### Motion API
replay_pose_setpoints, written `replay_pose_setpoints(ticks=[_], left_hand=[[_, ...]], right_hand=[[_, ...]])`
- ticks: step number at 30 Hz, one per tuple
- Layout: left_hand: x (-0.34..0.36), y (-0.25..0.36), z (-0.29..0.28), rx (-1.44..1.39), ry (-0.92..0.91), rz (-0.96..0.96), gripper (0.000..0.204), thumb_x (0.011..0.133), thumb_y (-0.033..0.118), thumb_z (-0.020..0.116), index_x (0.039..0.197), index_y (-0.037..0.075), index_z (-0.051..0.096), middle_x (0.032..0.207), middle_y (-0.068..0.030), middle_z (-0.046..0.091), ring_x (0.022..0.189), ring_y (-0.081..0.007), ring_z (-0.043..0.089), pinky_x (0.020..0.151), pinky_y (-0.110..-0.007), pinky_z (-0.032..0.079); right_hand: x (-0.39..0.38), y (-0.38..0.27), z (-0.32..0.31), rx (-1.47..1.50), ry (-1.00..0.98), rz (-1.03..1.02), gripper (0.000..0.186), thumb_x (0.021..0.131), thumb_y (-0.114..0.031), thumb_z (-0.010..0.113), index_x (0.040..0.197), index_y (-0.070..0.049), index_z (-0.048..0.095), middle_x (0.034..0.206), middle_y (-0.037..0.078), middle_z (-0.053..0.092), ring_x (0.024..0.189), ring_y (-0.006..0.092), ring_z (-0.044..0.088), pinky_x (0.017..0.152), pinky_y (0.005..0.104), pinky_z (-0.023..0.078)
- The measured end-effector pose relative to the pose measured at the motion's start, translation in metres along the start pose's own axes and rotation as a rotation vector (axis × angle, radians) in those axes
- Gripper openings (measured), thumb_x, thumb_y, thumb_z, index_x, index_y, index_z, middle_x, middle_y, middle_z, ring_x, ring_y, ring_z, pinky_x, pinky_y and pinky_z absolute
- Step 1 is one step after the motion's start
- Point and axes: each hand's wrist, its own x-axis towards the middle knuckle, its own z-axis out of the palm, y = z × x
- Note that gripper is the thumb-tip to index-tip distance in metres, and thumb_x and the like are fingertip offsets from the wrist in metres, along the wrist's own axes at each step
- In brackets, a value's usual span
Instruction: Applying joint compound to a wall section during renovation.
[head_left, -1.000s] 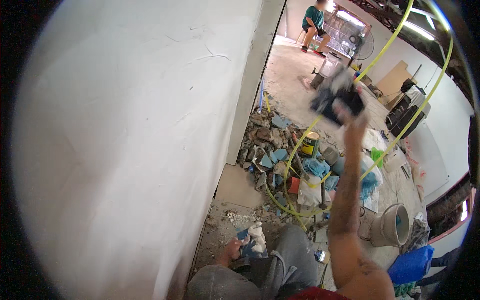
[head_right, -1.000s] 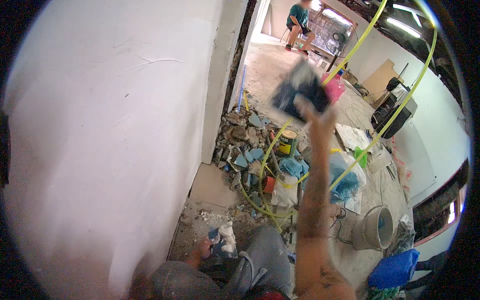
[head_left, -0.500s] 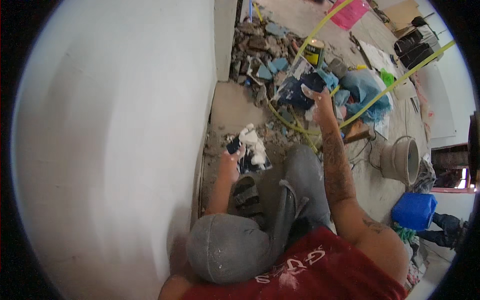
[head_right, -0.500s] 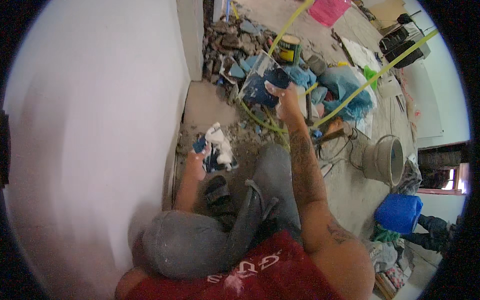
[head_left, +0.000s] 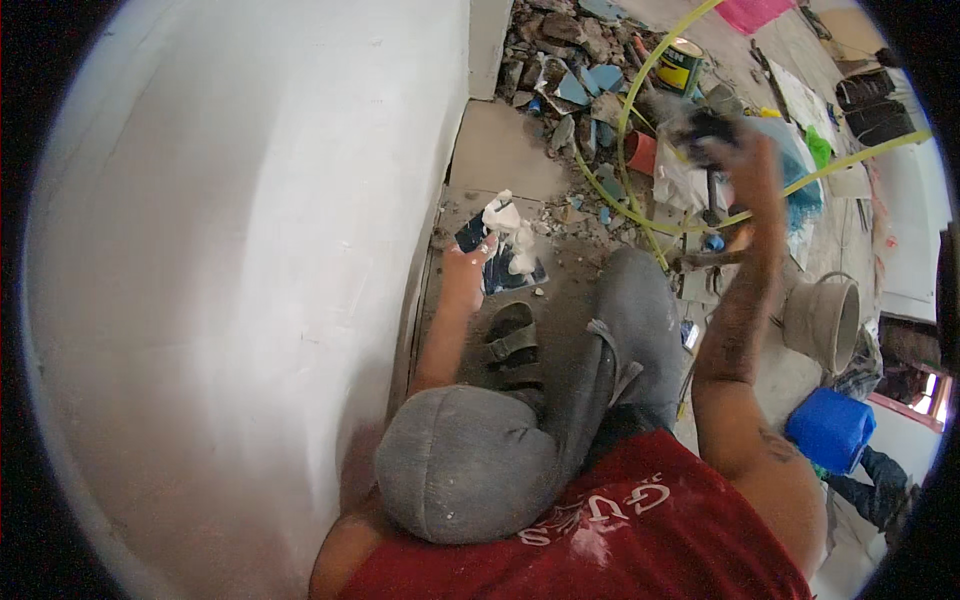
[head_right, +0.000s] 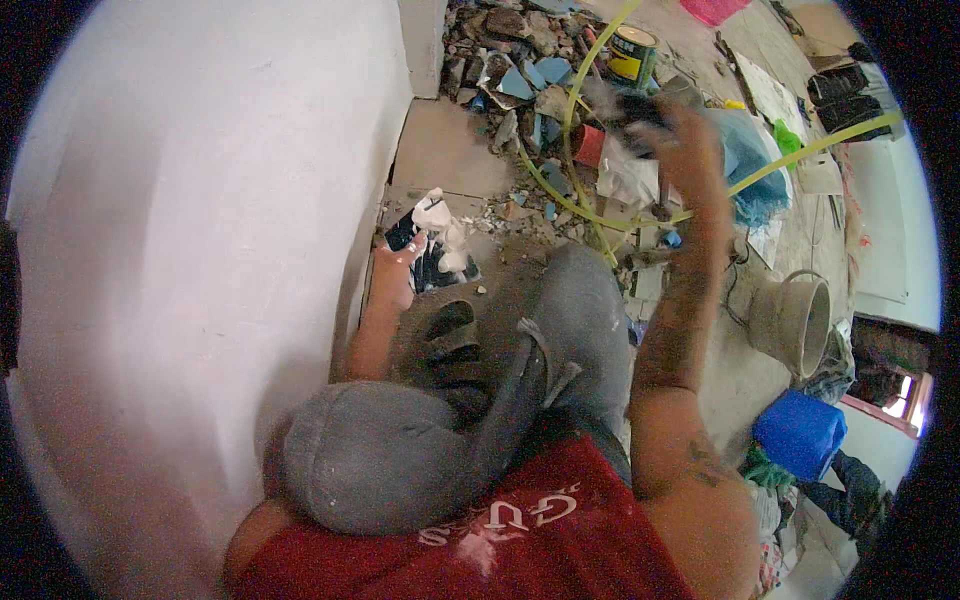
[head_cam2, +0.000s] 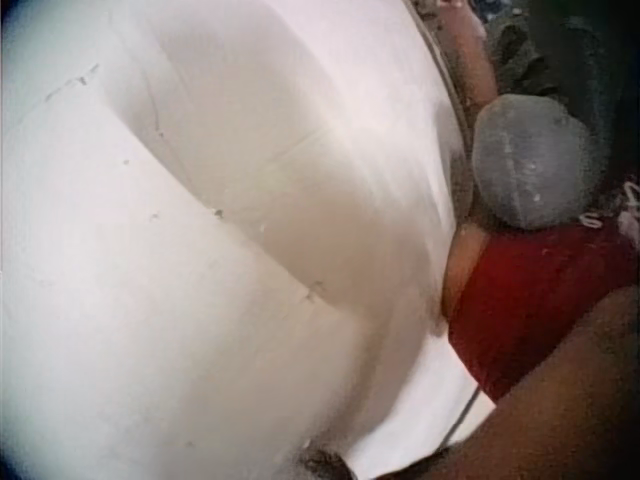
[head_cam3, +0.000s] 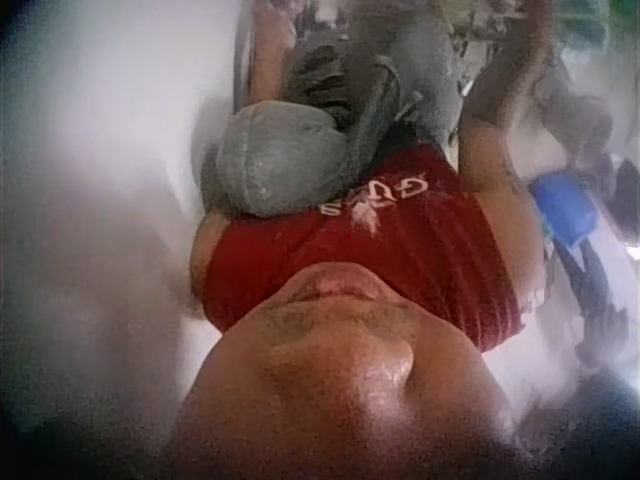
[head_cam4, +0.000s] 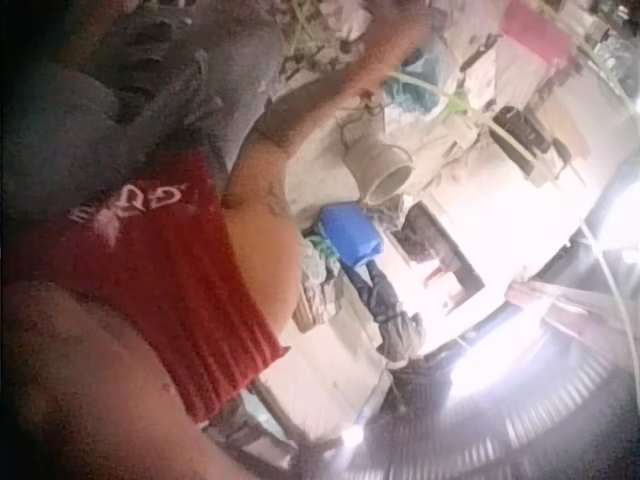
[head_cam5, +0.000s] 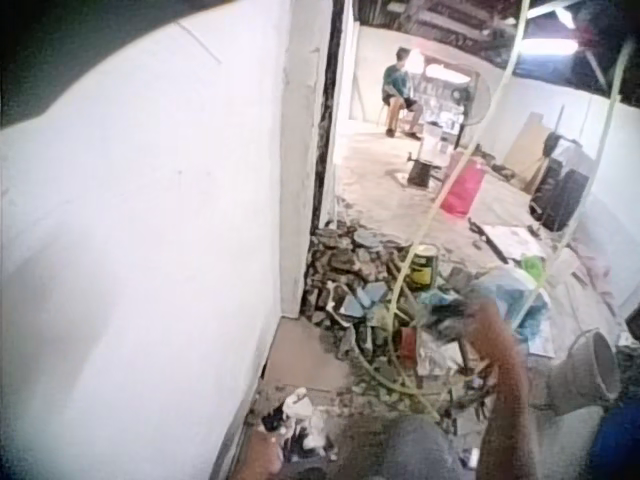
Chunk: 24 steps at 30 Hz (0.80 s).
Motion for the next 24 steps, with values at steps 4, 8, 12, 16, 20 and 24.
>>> replay_pose_setpoints(ticks=[4,8,12,16,20,24], left_hand=[[-0.007,0.008,0.005,0.048,-0.024,-0.04,0.03,0.076,0.013,0.069,0.095,-0.006,0.055,0.084,-0.0069,0.059,0.072,-0.0134,0.054,0.064,-0.029,0.044],[0.002,-0.017,0.01,-0.154,-0.073,-0.104,0.022,0.077,0.01,0.067,0.093,-0.003,0.058,0.083,-0.005,0.06,0.07,-0.0118,0.054,0.064,-0.029,0.044],[-0.001,0.007,0.008,-0.181,-0.105,-0.115,0.017,0.077,0.009,0.066,0.088,-0.002,0.059,0.079,-0.0028,0.059,0.067,-0.0111,0.053,0.061,-0.029,0.044],[0.004,-0.005,0.004,-0.157,-0.063,-0.145,0.015,0.076,0.011,0.067,0.081,-0.001,0.059,0.074,-0.0016,0.058,0.063,-0.0105,0.052,0.057,-0.029,0.043],[0.013,-0.02,-0.006,-0.07,-0.024,-0.081,0.016,0.076,0.013,0.067,0.075,-0.001,0.06,0.068,-0.0007,0.057,0.059,-0.0093,0.051,0.055,-0.028,0.042],[-0.005,0.005,0.003,-0.141,-0.059,-0.123,0.017,0.075,0.014,0.068,0.076,-0.002,0.06,0.072,-0.0029,0.059,0.061,-0.009,0.052,0.056,-0.027,0.042]], right_hand=[[0.011,-0.004,-0.077,0.683,0.227,0.078,0.033,0.079,-0.026,0.064,0.097,0.002,0.063,0.087,0.012,0.067,0.078,0.022,0.064,0.071,0.0348,0.049],[0.029,0.029,0.032,-0.39,-0.276,-0.057,0.028,0.075,-0.011,0.06,0.1,0.001,0.062,0.091,0.024,0.062,0.081,0.0338,0.062,0.073,0.0411,0.049],[-0.001,-0.018,0.01,-0.015,-0.022,0.058,0.043,0.069,-0.014,0.067,0.106,0.006,0.056,0.094,0.027,0.059,0.09,0.0365,0.06,0.077,0.0386,0.047],[-0.008,-0.03,0.019,0.04,-0.06,0.027,0.044,0.068,-0.017,0.07,0.102,0.008,0.059,0.095,0.026,0.06,0.092,0.0337,0.061,0.08,0.035,0.046],[-0.009,-0.041,0.015,0.192,-0.013,0.118,0.049,0.07,-0.021,0.071,0.103,0.012,0.056,0.096,0.024,0.062,0.092,0.0285,0.061,0.082,0.0321,0.044],[-0.023,-0.052,0.025,0.478,0.089,0.174,0.05,0.071,-0.025,0.071,0.103,0.011,0.058,0.104,0.027,0.059,0.097,0.0309,0.06,0.085,0.0352,0.044]])
